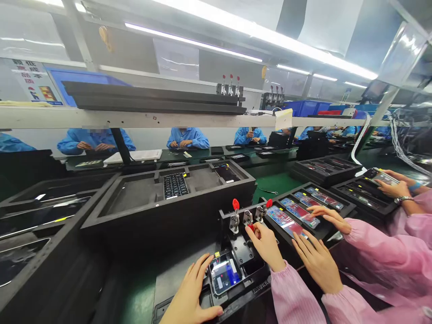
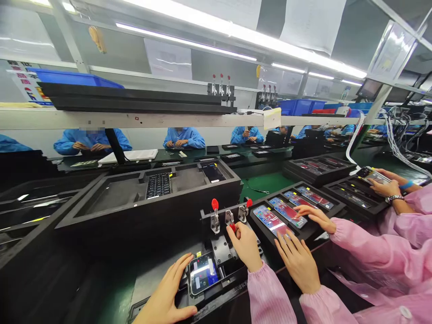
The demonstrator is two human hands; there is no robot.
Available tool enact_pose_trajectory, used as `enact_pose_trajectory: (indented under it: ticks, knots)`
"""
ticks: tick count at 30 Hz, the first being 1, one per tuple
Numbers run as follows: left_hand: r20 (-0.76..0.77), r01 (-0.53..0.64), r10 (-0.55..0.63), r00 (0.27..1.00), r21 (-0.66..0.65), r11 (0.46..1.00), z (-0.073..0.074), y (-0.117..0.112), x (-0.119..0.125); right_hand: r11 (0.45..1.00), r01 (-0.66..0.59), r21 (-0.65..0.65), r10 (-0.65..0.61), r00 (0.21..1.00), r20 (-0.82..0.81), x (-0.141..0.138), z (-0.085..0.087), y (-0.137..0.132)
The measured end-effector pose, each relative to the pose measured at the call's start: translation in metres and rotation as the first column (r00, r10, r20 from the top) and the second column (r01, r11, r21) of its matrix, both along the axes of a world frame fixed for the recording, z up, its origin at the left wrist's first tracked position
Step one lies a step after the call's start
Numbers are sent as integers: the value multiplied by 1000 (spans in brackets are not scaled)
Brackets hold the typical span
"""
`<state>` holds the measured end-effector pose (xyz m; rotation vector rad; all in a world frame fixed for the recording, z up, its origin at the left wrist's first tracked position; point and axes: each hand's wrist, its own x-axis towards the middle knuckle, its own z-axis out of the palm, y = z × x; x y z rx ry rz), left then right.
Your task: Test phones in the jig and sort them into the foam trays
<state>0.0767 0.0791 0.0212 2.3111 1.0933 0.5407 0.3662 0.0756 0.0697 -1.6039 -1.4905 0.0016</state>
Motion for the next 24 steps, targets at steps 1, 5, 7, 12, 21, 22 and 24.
enact_pose_trajectory:
  ticks: [1,5,7,12,21,22,24]
  knots:
    - [4,3,-3,1000,2,1000,0,0,0,999,-16,-27,16,1000,-6,-12,-1,10]
    - [21,13,-13,1000,-2,1000,1,1,1,995,-60,-85,58,998,-19,-23,-4,27]
    - [29,15,-15,999,-4,1000,0,0,1,991,-83,-105,81,996,-24,-17,-5,25]
    - [37,11,-11,999,1,1000,-1,-2,0,986,-112,-122,109,994,-29,-11,-5,22]
    - [40,-2,1,999,7,1000,0,-1,1,993,-42,-108,42,999,-3,-19,-6,23]
    - [38,-3,3,999,8,1000,0,-1,0,994,-40,-105,41,999,3,-18,-6,23]
    - [37,-5,5,999,6,1000,1,-2,0,994,-38,-99,39,999,15,-17,-6,22]
